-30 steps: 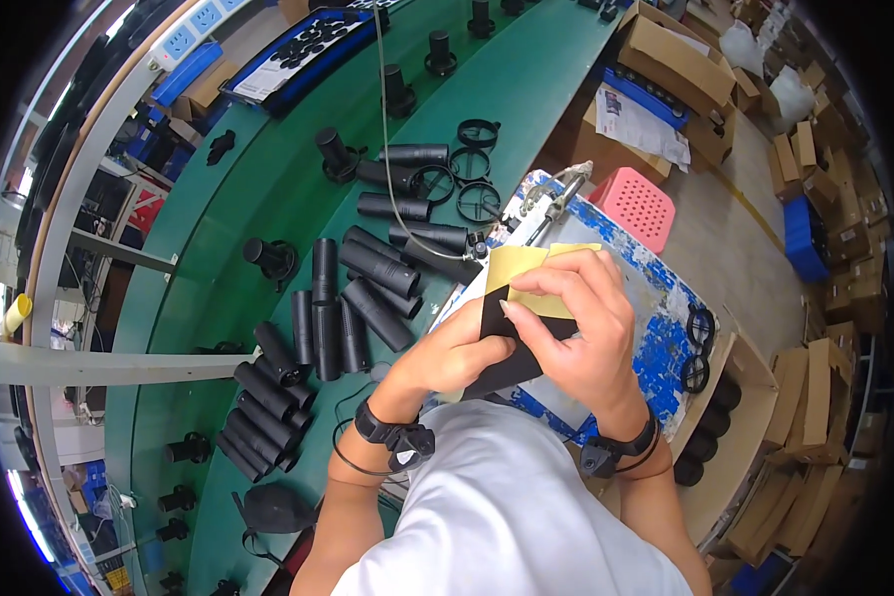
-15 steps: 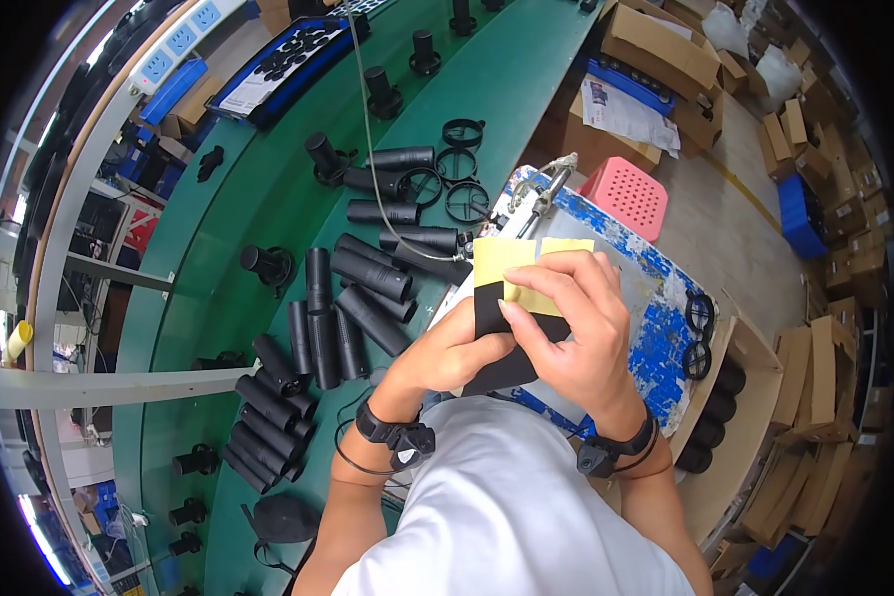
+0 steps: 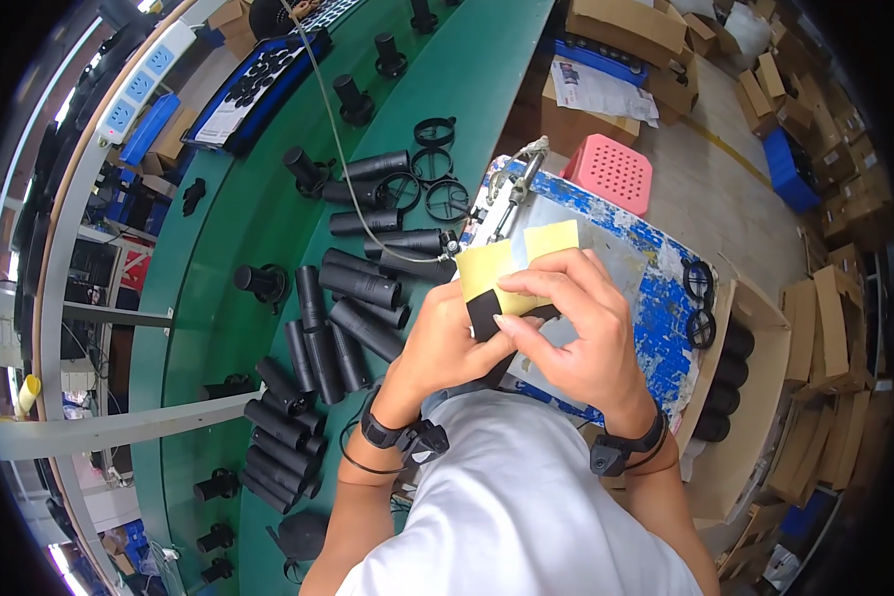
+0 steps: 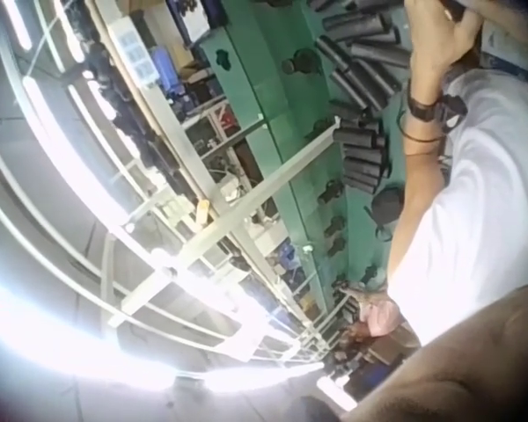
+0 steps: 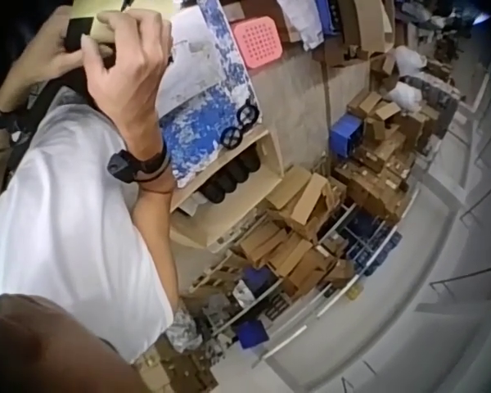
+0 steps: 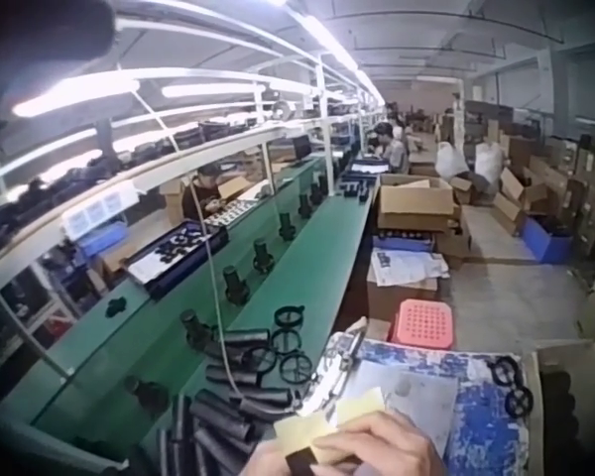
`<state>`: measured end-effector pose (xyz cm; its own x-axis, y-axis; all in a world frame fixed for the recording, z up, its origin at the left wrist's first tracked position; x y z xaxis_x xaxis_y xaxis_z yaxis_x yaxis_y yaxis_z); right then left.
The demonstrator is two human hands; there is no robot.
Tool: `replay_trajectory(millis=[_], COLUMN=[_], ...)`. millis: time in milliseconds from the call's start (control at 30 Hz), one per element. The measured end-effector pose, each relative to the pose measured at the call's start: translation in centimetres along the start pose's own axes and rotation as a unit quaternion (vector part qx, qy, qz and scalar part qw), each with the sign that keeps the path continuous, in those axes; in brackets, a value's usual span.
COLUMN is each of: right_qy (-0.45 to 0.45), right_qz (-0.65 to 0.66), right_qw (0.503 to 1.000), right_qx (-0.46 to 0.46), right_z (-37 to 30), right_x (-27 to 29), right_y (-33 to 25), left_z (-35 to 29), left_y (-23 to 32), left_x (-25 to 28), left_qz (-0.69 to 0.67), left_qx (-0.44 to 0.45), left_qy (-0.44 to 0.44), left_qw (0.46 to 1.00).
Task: The person peels a backing from a foam strip, presses it into a circular base, and places the base into a box. They then fit a plastic ring into a jig, insert a cylindrical housing, and press the housing down before setting it aside.
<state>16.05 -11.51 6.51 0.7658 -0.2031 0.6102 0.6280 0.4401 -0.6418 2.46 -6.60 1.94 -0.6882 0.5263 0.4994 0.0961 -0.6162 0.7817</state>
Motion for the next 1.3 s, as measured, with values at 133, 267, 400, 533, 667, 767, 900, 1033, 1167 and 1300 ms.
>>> replay_trajectory(millis=[133, 267, 400, 533, 667, 767, 900, 1033, 1167, 1300], right_qy=[-0.001, 0.004, 0.003, 0.019, 0.051, 0.056, 0.042, 0.023, 0.05, 0.042], right_qz=[0.033, 0.047, 0.082, 0.076, 0.053, 0.075, 0.086, 0.095, 0.113, 0.077], right_qw=[0.999, 0.999, 0.997, 0.997, 0.996, 0.995, 0.995, 0.995, 0.991, 0.996], right_qx=[-0.002, 0.016, 0.004, 0.024, 0.044, 0.028, 0.022, 0.028, -0.044, -0.006], right_z=[0.0, 0.1, 0.0, 0.0, -0.2, -0.3, -0.3, -0.3, -0.3, -0.4], right_x=[0.0, 0.1, 0.1, 0.3, 0.6, 0.5, 0.6, 0.4, 0.4, 0.5], right_y=[-0.1, -0.5, -0.7, -1.2, -1.8, -1.9, -1.6, -1.7, -1.9, -2.0], left_z=[-0.7, -1.2, -1.9, -1.5, -0.9, -0.7, -0.6, -0.9, -0.6, -0.8], left_y=[0.1, 0.7, 1.2, 2.0, 2.7, 3.0, 2.8, 2.3, 2.6, 2.1], left_x=[0.4, 0.8, 1.2, 1.3, 1.4, 1.6, 1.3, 1.0, 1.2, 0.9], left_qz=[-0.132, -0.084, -0.115, -0.06, -0.025, 0.003, -0.003, 0.01, -0.006, -0.011], left_qx=[0.073, 0.029, 0.0, -0.056, -0.074, -0.096, -0.075, -0.103, -0.111, -0.121], left_qy=[0.045, 0.066, 0.062, 0.092, 0.103, 0.093, 0.064, 0.091, 0.103, 0.139], left_qw=[0.988, 0.994, 0.991, 0.992, 0.992, 0.991, 0.995, 0.99, 0.988, 0.983])
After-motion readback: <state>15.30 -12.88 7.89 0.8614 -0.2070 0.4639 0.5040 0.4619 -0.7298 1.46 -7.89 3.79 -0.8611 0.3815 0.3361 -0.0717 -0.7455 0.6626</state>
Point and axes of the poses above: each hand's wrist, its own z-axis towards the middle knuckle, its own x-axis out of the back of the hand, y = z × x, the point moved 4 cm from there along z, towards the middle knuckle, and after that the axes turned 6 degrees about -y, right-handed, at the moved point
